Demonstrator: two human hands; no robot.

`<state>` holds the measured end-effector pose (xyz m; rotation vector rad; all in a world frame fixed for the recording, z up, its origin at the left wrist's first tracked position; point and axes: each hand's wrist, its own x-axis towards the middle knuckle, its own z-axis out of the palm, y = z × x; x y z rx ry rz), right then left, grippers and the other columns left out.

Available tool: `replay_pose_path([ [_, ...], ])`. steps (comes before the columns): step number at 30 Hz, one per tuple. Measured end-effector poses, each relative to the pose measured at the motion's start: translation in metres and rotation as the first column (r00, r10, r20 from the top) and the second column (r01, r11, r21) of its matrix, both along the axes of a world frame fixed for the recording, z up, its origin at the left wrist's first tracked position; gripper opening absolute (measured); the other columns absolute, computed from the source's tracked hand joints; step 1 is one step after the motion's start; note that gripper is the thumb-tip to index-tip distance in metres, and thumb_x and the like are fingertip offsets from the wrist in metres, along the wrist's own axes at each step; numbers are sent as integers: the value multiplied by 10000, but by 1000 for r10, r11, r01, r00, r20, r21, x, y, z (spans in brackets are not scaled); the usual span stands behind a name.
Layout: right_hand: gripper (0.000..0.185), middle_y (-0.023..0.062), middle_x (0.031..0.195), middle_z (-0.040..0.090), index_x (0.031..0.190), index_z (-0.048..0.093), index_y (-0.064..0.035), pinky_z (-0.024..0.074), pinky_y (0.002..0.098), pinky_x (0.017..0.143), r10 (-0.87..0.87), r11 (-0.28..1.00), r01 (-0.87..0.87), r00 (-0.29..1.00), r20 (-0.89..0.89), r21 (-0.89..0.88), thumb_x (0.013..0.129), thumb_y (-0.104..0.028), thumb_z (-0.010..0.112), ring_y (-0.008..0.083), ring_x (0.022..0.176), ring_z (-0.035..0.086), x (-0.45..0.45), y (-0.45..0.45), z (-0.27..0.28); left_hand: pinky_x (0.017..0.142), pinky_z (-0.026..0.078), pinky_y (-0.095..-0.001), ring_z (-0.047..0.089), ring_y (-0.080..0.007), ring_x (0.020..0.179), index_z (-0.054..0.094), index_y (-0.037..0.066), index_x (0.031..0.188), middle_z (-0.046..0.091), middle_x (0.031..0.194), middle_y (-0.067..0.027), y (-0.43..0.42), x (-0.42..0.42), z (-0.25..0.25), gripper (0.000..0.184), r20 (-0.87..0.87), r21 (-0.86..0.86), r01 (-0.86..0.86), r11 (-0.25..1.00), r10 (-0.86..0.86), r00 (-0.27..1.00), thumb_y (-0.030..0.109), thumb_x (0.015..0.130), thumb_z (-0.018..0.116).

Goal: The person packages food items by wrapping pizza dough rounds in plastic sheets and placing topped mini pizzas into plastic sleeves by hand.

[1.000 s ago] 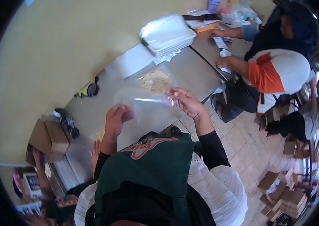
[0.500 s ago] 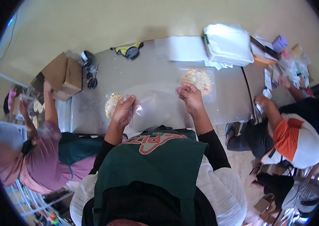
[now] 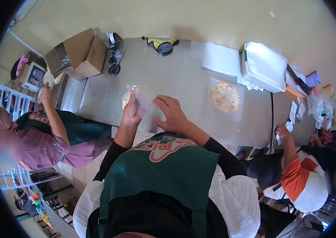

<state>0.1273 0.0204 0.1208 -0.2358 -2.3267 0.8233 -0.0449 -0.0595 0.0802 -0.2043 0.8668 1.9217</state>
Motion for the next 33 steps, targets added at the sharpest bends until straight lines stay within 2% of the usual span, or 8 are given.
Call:
replay_pose_path([
  [4,224,79,915,574,905,584,-71,366,388,812,-27,998,33,995,-93,56,684,-94,612,260,884,547,-23,16,-15,783,495,-358,562,-217,883,494,43,1073,544,999,-86,2,-24,-13,308,-119,-49,100,994,-106,987,285,891,549],
  [7,116,42,791,569,805,593,-88,374,371,754,-141,973,154,987,-82,173,694,-57,587,235,755,551,-47,37,-8,768,491,-341,542,-273,919,410,24,1175,467,1119,-154,15,-22,43,459,-416,-526,-274,805,37,908,281,847,603],
  [10,106,32,786,554,790,596,-119,364,374,756,-194,924,210,978,-82,318,695,-75,576,214,766,542,-76,51,13,743,479,-365,510,-320,1011,339,13,1249,401,1204,-229,9,-36,50,654,-978,-207,-516,831,-158,137,271,757,684],
  [14,81,10,794,546,770,581,-132,340,392,815,-182,814,156,983,-10,560,695,-114,558,184,808,536,-110,60,30,725,473,-374,545,-291,987,473,34,1151,518,1111,-190,1,-39,103,486,-766,-232,-238,943,-328,-554,175,737,684],
  [19,208,34,911,546,900,575,-123,309,408,886,-199,746,213,976,-94,631,692,-138,584,180,936,523,-136,64,45,627,480,-350,607,-300,720,562,37,1020,623,802,-138,15,-80,84,299,-842,-219,-205,954,-291,-455,124,751,659],
  [25,620,189,1192,438,1264,305,20,364,431,902,-657,721,449,685,-314,-527,744,-119,612,272,1124,437,-151,60,-11,586,477,-395,616,-336,648,495,16,1000,622,746,-186,22,-126,125,318,-806,-285,-517,807,-494,-327,205,795,648],
  [29,632,244,1157,454,1195,313,89,368,393,957,-326,136,619,765,555,-773,706,-156,629,339,1127,445,-143,11,-57,597,466,-436,611,-381,670,414,15,1024,610,825,-243,25,-149,138,377,-841,-68,-693,717,-415,-347,264,830,621],
  [33,646,228,1147,486,1159,364,49,395,406,928,-277,275,798,600,750,-537,658,-234,656,348,1108,472,-172,-21,-125,659,463,-428,598,-388,800,391,10,1100,582,924,-270,20,-157,117,295,-817,-27,-767,641,-456,-353,192,896,503],
])
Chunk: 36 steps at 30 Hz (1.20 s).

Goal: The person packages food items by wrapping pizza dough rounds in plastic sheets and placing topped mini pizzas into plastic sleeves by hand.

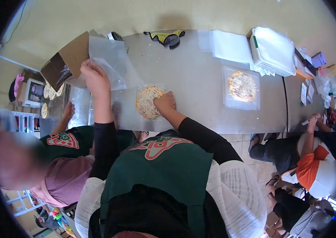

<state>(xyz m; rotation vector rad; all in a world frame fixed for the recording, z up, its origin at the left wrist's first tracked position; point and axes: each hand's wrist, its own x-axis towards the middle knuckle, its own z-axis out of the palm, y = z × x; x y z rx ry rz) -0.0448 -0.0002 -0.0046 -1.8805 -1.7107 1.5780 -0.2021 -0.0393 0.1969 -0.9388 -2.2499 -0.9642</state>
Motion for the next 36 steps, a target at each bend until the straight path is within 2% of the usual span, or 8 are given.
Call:
replay_pose_path([
  [3,618,214,1139,500,1136,405,31,406,403,914,-54,999,55,992,113,1,650,-250,662,349,1104,475,-7,-4,9,688,461,-366,599,-296,814,376,-7,1150,586,928,-216,-4,-10,-75,309,-81,269,268,925,-255,963,147,900,473],
  [5,604,223,1087,519,1110,419,60,433,386,853,-99,994,101,992,82,-33,635,-216,671,343,1042,510,-9,0,8,698,445,-303,572,-195,801,364,-25,1176,577,925,-148,-17,-13,-152,327,517,479,172,861,-435,737,86,888,471],
  [7,604,252,992,548,1077,414,128,482,360,738,-143,986,139,989,-38,-95,610,-145,684,331,918,580,-7,6,-9,682,448,-266,556,-143,763,368,-15,1169,562,936,-100,-32,-11,-203,321,735,520,-39,853,-424,529,45,870,467],
  [14,404,172,890,584,971,511,96,500,374,659,-235,971,199,877,-418,-129,632,-60,668,236,766,599,-5,-4,-23,697,463,-282,557,-168,775,365,45,1186,556,931,-97,-46,-3,-210,348,894,445,-320,837,-437,99,52,854,469],
  [23,318,176,1022,569,1051,480,51,514,420,782,-574,732,-203,329,-749,-650,759,-33,576,286,915,597,25,4,-25,697,467,-292,553,-170,786,361,58,1192,561,900,-86,-34,8,-215,357,858,512,-152,845,-509,63,57,853,474],
  [28,408,195,1147,543,1186,439,42,475,443,893,-640,675,-332,182,-747,-659,807,-70,540,306,1032,568,78,15,-28,610,467,-303,544,-147,768,415,77,1071,554,854,-56,-8,53,-211,268,901,434,-19,901,-434,25,110,843,552],
  [31,439,193,1152,540,1210,418,37,460,449,912,-580,731,-317,178,-795,-604,806,-74,549,307,1050,558,124,21,-39,682,447,-257,522,-111,735,439,46,939,554,829,-51,15,57,-185,152,829,536,115,836,-547,112,31,830,544],
  [36,508,203,1178,522,1255,372,39,444,457,929,-661,722,-185,98,-744,-666,792,-63,557,320,1084,533,215,21,-20,594,438,-252,486,-114,615,466,67,838,529,744,-28,73,76,-66,163,398,524,484,701,-703,589,4,797,610],
])
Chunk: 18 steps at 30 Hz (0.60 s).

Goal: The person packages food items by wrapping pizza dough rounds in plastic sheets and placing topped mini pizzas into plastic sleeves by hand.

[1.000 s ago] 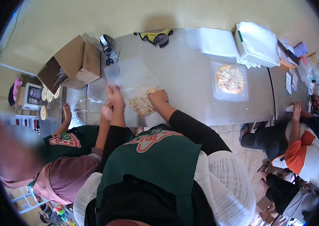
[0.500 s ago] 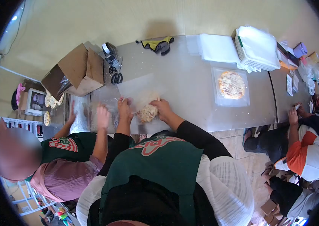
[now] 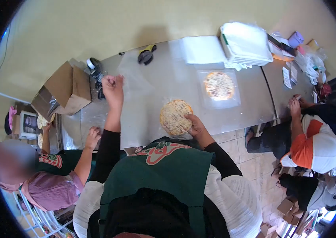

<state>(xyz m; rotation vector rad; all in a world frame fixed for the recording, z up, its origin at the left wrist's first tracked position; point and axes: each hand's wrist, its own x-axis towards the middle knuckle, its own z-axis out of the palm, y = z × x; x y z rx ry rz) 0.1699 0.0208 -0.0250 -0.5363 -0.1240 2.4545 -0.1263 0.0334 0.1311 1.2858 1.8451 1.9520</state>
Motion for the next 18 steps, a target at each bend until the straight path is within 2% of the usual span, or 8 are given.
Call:
replay_pose_path([
  [3,525,214,1194,509,1267,362,35,443,462,929,-178,984,178,984,28,10,789,-63,556,332,1093,524,50,-3,9,589,459,-304,539,-179,616,508,82,846,548,740,-48,12,24,16,136,-348,-134,84,988,-126,929,66,789,630],
  [5,534,222,1212,493,1277,357,27,442,466,929,-270,962,271,963,-11,37,791,-75,552,341,1097,518,72,-4,25,607,472,-344,577,-234,669,537,99,857,569,768,-67,18,50,1,117,-546,-299,161,941,-307,779,119,786,628],
  [7,539,216,1213,494,1281,356,23,441,467,929,-366,928,364,931,4,80,791,-86,554,342,1094,520,92,0,26,645,481,-386,587,-276,772,567,123,864,596,844,-70,24,64,-55,118,-695,-373,265,889,-457,556,209,787,594],
  [9,548,204,1205,507,1287,358,14,445,466,922,-450,885,443,893,24,142,790,-105,557,334,1084,527,109,4,24,653,485,-385,584,-263,809,575,119,868,589,844,-73,15,85,-98,114,-638,-619,164,768,-614,465,205,798,547],
  [12,551,214,1242,477,1303,328,24,403,510,952,-520,838,516,854,-27,179,803,-93,529,352,1135,487,123,10,30,662,487,-406,586,-269,807,575,102,878,582,854,-83,-8,104,-133,129,-651,-703,80,707,-684,331,182,791,525],
  [13,550,182,1200,520,1287,366,7,452,459,911,-537,828,528,844,-4,191,786,-111,561,317,1081,533,124,9,36,658,488,-403,587,-270,809,569,95,885,581,854,-86,-11,108,-134,131,-648,-710,60,702,-684,335,168,788,521],
  [15,543,184,1202,518,1286,368,9,446,460,918,-526,837,519,851,-7,175,789,-106,556,320,1082,532,127,9,40,650,490,-398,587,-272,812,556,81,899,578,853,-92,-15,112,-133,139,-645,-721,15,693,-679,349,141,782,511],
  [18,533,191,1205,514,1284,369,14,439,462,926,-489,864,487,872,-12,126,794,-97,545,324,1087,527,128,10,44,648,495,-382,585,-273,813,526,62,903,577,873,-105,-5,102,-116,134,-717,-605,30,796,-561,415,90,773,503],
])
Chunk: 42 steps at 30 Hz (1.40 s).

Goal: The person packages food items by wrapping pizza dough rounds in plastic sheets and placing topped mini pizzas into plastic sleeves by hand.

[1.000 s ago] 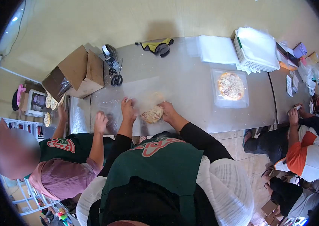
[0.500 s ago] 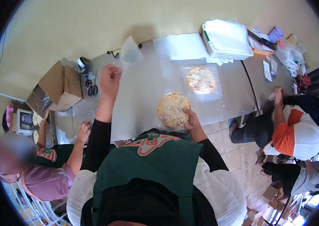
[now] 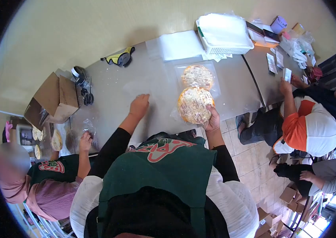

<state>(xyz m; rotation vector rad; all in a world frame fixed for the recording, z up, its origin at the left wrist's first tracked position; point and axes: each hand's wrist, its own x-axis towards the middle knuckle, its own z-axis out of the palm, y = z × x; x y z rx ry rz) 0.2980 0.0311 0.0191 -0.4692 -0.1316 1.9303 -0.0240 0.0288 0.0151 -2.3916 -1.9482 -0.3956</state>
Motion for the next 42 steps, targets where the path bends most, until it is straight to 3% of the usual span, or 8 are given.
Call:
replay_pose_path([
  [3,523,201,1210,508,1284,369,21,432,466,934,59,998,-59,997,-56,-6,801,-91,534,329,1101,517,-7,2,7,649,496,-371,580,-273,818,500,49,870,573,899,-120,13,-4,48,111,81,92,-31,995,23,996,43,759,501],
  [6,519,210,1215,502,1285,364,29,424,474,941,83,997,-83,994,-75,7,806,-91,526,332,1113,508,-16,8,9,665,491,-375,573,-281,818,502,39,885,566,926,-134,19,-11,73,131,66,57,163,985,-167,984,27,755,509],
  [9,519,215,1215,500,1285,361,33,419,480,945,111,994,-110,988,-103,15,809,-95,524,335,1114,507,-23,12,11,669,487,-361,566,-281,816,516,39,958,567,957,-116,17,-21,69,217,-112,289,368,884,-350,930,50,742,535],
  [15,525,214,1229,489,1295,356,16,405,489,955,153,988,-151,984,-94,26,811,-118,509,339,1119,502,-33,16,20,695,492,-345,522,-270,934,552,14,939,504,1139,-122,2,0,53,245,-178,197,101,975,-65,982,46,697,565],
  [24,554,209,1221,495,1285,368,8,431,450,935,373,928,-367,915,-156,64,779,-180,487,320,1075,537,-64,23,43,732,499,-357,488,-284,978,539,10,1041,448,1173,-95,21,-9,45,358,-130,216,106,971,-79,988,35,685,571],
  [27,551,211,1209,503,1276,374,16,439,441,926,457,889,-451,868,-194,78,775,-184,488,315,1064,546,-76,23,43,873,421,-340,465,-313,998,531,-14,1053,461,1143,-133,18,6,65,367,-25,132,-51,990,54,998,8,687,545],
  [30,530,218,1150,544,1237,403,57,459,430,902,508,861,-502,838,-198,83,780,-193,504,312,1009,578,-93,20,50,804,460,-343,455,-291,1007,518,3,1069,450,1156,-94,24,14,69,349,30,171,-111,979,107,994,106,736,541],
  [42,481,225,1115,567,1205,439,79,468,417,886,577,809,-582,763,-289,81,844,-238,466,310,976,597,-121,3,42,910,383,-379,442,-325,1028,534,25,1108,461,1228,-103,31,-1,57,440,226,227,148,963,-200,954,191,703,587],
])
